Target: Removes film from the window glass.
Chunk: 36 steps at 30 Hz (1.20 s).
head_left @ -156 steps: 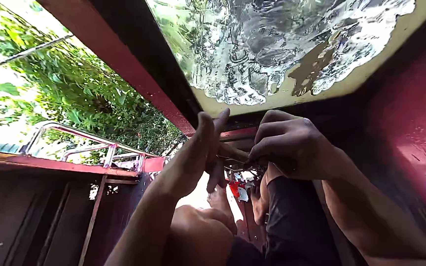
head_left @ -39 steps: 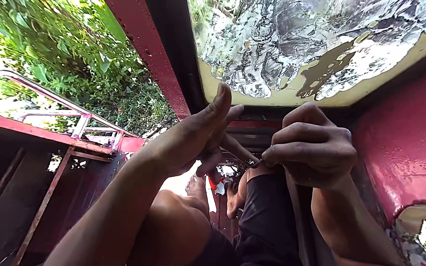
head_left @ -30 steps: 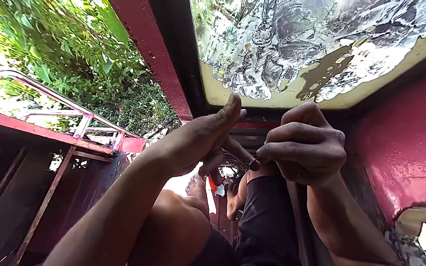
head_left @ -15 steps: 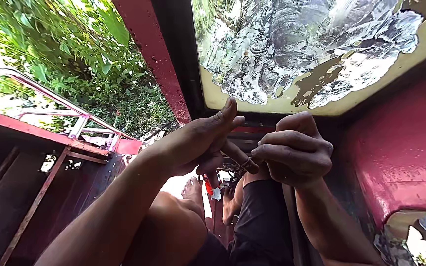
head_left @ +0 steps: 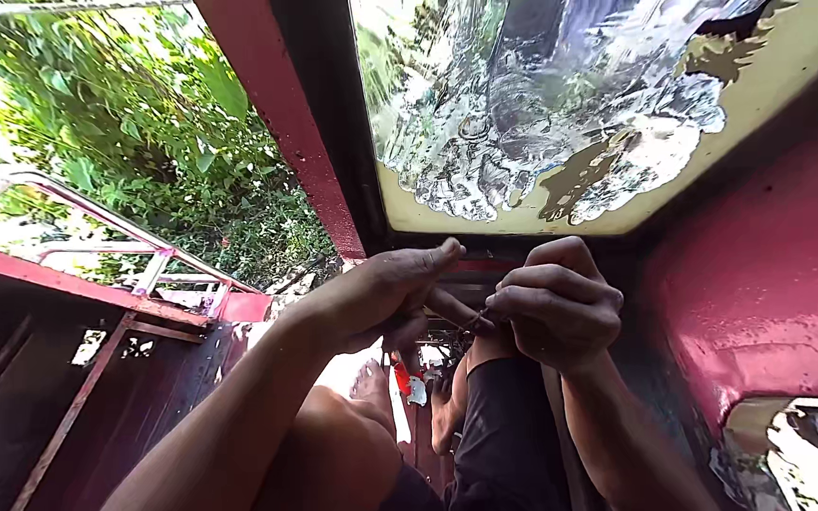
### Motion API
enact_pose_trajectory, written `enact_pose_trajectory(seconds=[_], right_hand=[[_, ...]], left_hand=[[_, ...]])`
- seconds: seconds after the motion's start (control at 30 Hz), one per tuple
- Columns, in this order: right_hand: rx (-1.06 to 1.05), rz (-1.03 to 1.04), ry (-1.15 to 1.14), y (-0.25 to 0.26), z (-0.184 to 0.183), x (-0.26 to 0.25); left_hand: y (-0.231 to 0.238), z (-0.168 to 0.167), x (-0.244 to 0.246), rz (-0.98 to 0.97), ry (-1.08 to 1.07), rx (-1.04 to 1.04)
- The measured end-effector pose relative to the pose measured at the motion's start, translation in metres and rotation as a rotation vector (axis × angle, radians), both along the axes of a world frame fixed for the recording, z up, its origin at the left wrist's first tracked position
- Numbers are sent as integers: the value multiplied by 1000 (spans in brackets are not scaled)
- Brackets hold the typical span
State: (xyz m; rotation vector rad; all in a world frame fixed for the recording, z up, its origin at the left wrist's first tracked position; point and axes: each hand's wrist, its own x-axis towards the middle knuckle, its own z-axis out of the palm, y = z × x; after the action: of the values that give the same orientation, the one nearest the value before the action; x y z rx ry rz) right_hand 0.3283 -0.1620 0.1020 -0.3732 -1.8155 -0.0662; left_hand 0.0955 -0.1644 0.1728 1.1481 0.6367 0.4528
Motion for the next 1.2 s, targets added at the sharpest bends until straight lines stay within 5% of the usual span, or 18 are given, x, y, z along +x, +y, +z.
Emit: enact_pose_trajectory(seconds=[0.13,0.27,0.33,0.5,0.67,0.93,1.2], right_hand=[[-80,-51,134,-11,1,4],[-385,8,455,-34,-15,9],[-568,15,578,-52,-32,11],[-757,-61,694,-99,-53,6],[-778,-220,693,-124,-28,9],[-877,-102,850,-126,21,-14],[-1094,-111,915,-73,54,-26]], left_hand=[[0,2,-1,-31,18,122],[-12,20,-15,428,197,796],[-11,25,-37,645,47,977],[6,30,-82,1037,-301,881],[57,32,-68,1258,-418,717],[89,3,-34,950,-298,891],[96,-12,-35,959,-231,968]])
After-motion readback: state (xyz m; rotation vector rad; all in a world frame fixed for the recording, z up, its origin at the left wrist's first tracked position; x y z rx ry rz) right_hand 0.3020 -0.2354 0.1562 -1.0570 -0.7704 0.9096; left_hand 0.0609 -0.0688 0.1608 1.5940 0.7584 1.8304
